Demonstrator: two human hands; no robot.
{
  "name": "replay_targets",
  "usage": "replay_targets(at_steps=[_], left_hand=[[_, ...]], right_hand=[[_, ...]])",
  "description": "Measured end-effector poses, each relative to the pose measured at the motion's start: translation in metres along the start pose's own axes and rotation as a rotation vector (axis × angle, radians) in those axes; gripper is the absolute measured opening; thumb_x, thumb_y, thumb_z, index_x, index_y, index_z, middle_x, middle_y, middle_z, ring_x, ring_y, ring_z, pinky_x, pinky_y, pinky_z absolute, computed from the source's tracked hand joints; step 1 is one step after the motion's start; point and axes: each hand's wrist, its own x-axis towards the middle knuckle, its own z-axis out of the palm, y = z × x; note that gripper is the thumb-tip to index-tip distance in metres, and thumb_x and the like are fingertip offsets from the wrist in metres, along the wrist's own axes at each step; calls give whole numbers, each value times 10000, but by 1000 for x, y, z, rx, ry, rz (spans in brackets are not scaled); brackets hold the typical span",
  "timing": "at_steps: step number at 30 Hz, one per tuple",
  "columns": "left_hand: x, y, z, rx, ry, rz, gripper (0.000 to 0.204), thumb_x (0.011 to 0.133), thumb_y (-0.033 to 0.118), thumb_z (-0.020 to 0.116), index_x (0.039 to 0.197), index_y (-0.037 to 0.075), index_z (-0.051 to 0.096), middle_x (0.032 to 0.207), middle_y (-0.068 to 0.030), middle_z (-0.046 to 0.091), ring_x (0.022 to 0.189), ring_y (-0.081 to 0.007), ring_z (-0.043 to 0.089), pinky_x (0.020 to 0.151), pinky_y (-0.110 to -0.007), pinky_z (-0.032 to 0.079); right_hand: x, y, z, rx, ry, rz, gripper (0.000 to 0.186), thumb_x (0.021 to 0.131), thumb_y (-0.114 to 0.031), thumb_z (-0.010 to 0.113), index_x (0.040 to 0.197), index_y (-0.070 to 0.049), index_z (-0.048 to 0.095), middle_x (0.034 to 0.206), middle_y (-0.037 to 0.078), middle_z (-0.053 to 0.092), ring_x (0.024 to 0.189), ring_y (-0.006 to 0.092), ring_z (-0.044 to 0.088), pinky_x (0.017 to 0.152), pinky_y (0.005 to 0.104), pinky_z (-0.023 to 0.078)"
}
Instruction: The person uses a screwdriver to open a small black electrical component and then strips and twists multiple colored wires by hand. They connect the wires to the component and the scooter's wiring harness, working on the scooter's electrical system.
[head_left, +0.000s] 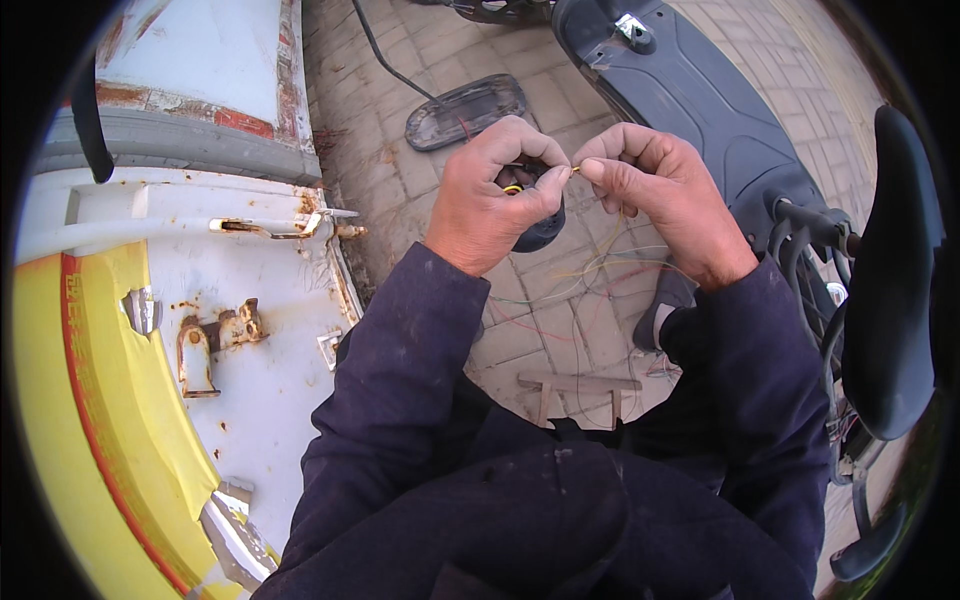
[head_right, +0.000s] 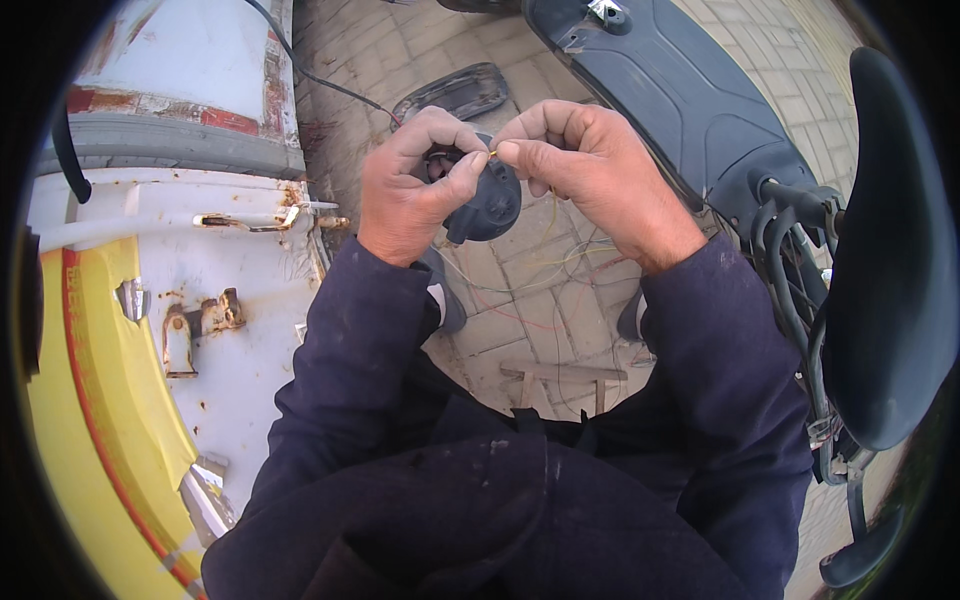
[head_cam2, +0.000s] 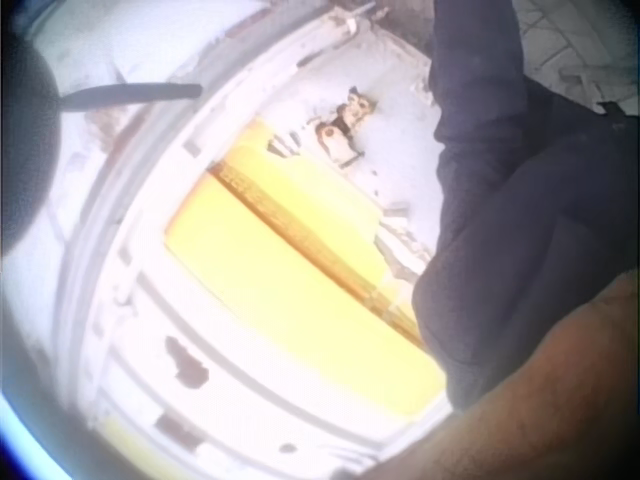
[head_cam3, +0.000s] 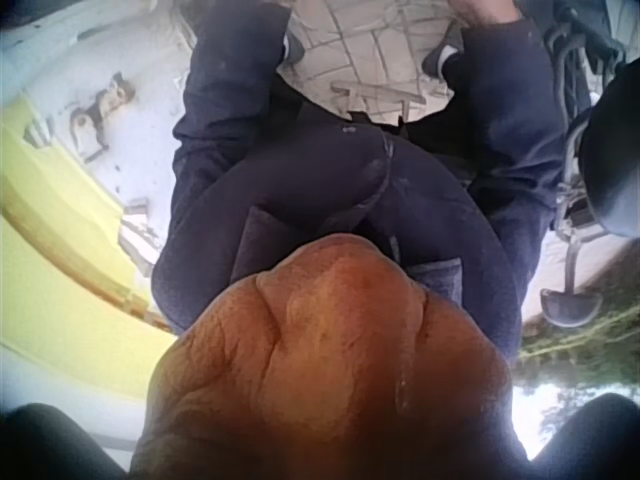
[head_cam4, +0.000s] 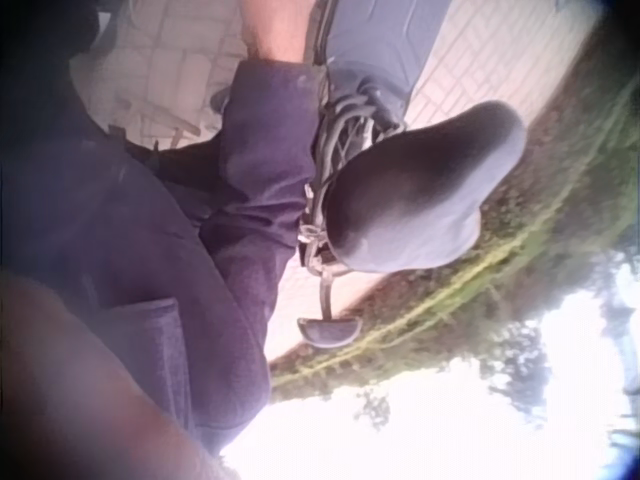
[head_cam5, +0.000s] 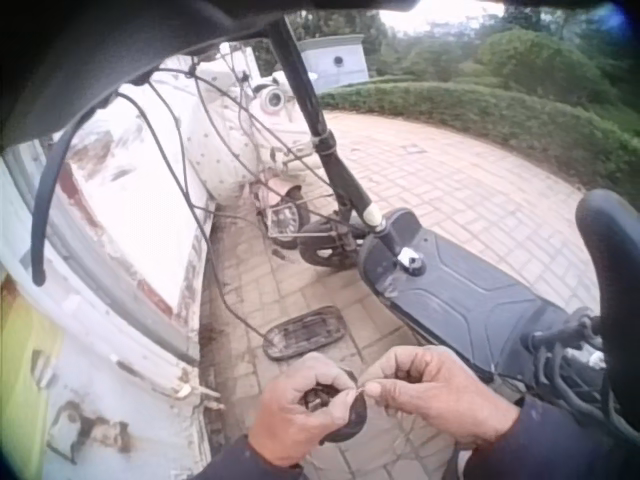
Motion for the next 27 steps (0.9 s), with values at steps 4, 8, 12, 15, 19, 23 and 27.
replay_targets(at_steps=[4,8,12,15,19,23,27], left_hand=[[3,-6,6,153,53,227,151,753,-10,759,855,44,662,815,-43,619,755,-182,599,671,-302,485],[3,-12,10,238,98,323,184,714,-27,771,837,53,660,831,-59,636,787,-255,627,709,-349,511],[4,-17,9,341,115,451,161,768,-16,765,895,32,680,870,-66,651,785,-177,627,699,-282,494],[4,-18,11,353,114,447,175,755,-14,768,894,43,677,857,-65,646,786,-189,635,702,-294,504],[-3,-13,14,90,82,66,137,790,6,744,901,46,674,831,-24,642,784,-150,631,693,-295,509],[-1,-9,2,-377,-54,-365,72,890,62,698,934,7,682,862,6,653,807,-66,596,684,-247,490],[4,-6,-13,-470,-147,-442,109,906,77,697,968,-12,684,887,-4,664,803,-65,596,693,-225,486]], right_hand=[[1,4,-4,-24,-2,-77,168,909,-162,717,958,-2,711,793,-18,631,706,54,517,655,224,432],[4,10,-5,-130,21,-127,166,919,-151,708,962,9,706,796,-19,632,707,43,510,640,221,430],[4,11,-2,-171,48,-159,170,912,-141,701,951,24,689,771,-6,632,684,71,520,628,240,441],[3,12,0,-407,84,-282,146,887,-114,696,919,17,640,760,27,606,677,154,551,621,280,457],[8,14,0,-1057,164,-874,161,813,-80,692,881,-37,552,806,65,542,722,246,572,610,328,471],[17,19,0,-1336,201,-1136,211,738,-89,677,885,-74,526,844,52,518,741,212,566,622,331,479],[16,20,7,-1320,201,-1205,206,741,-91,682,913,-58,574,842,60,528,734,210,564,628,307,480]])
